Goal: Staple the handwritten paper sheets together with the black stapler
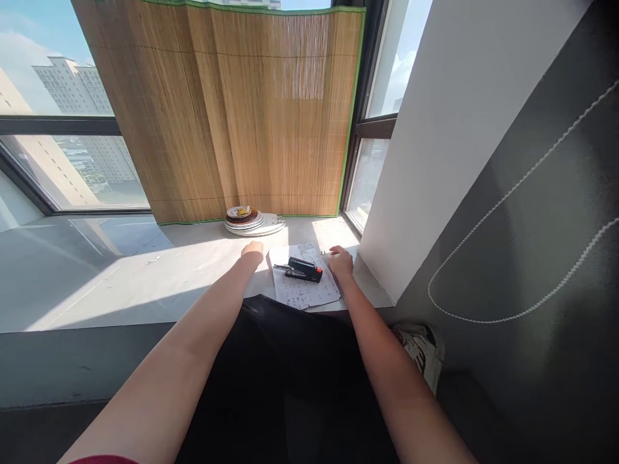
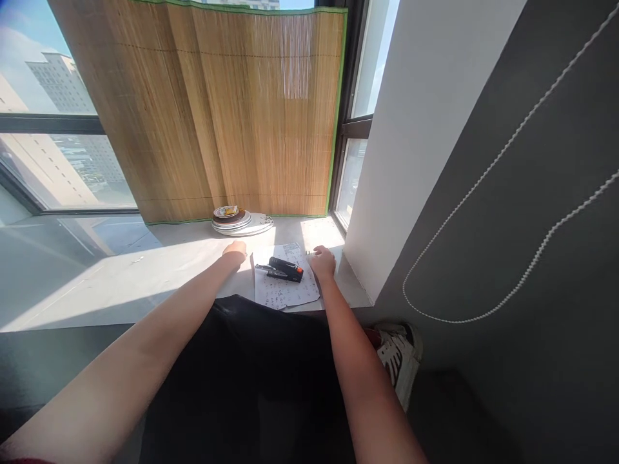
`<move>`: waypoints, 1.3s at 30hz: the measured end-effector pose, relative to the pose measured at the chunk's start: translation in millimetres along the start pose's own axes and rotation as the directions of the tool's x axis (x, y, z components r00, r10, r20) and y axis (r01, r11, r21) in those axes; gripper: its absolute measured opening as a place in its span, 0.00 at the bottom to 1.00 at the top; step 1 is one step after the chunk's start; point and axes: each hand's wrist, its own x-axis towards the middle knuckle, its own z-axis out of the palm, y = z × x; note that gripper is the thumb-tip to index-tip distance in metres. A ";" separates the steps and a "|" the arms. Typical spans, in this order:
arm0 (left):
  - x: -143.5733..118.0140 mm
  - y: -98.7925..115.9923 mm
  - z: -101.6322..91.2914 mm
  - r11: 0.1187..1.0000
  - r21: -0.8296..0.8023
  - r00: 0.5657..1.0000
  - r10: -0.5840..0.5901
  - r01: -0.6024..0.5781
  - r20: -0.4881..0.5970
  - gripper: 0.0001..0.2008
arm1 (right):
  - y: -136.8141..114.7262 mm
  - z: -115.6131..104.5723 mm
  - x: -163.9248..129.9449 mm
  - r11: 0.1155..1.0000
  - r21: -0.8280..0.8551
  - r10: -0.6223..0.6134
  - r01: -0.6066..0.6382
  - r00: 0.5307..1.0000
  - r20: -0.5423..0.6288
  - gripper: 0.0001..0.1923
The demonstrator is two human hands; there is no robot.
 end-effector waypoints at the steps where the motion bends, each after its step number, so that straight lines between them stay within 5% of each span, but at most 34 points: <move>1: 0.3 3.1 -0.5 0.999 0.029 0.999 -0.034 0.033 0.017 0.05 | -1.3 0.1 -1.0 1.000 -0.012 -0.016 0.016 1.000 0.022 0.23; 4: -0.4 13.5 -2.3 0.996 0.065 0.997 -0.058 0.054 0.051 0.05 | -6.5 1.0 -2.7 0.991 -0.103 -0.078 0.091 0.990 0.119 0.24; 9: -7.8 29.2 -0.6 0.991 -0.032 0.991 0.131 -0.130 0.015 0.13 | -13.3 0.7 -1.2 0.975 -0.213 -0.033 0.064 0.988 0.148 0.24; 13: -14.4 35.2 2.4 0.950 -0.131 0.958 0.288 -0.285 0.000 0.19 | -18.0 -5.4 -7.6 0.985 0.042 -0.168 0.165 0.984 0.065 0.13; 15: -16.6 36.5 2.5 0.911 -0.219 0.933 0.360 -0.350 0.004 0.19 | -21.5 -9.2 -16.3 0.926 0.210 -0.340 0.314 0.935 0.098 0.14; 18: -18.7 37.9 1.0 0.838 -0.364 0.900 0.437 -0.407 0.000 0.15 | -27.0 -11.4 -30.7 0.808 0.355 -0.574 0.470 0.764 0.295 0.18; 21: -20.5 39.4 -0.9 0.795 -0.420 0.879 0.477 -0.437 -0.010 0.10 | -30.2 -8.7 -38.2 0.781 0.347 -0.624 0.519 0.666 0.409 0.26; 27: -23.4 40.8 -1.3 0.774 -0.435 0.857 0.516 -0.461 0.010 0.07 | -29.9 -4.7 -35.7 0.828 0.198 -0.558 0.525 0.733 0.389 0.13; 39: -22.1 42.5 -3.7 0.756 -0.419 0.842 0.537 -0.503 -0.043 0.04 | -28.3 1.6 -29.2 0.863 0.065 -0.495 0.501 0.813 0.307 0.10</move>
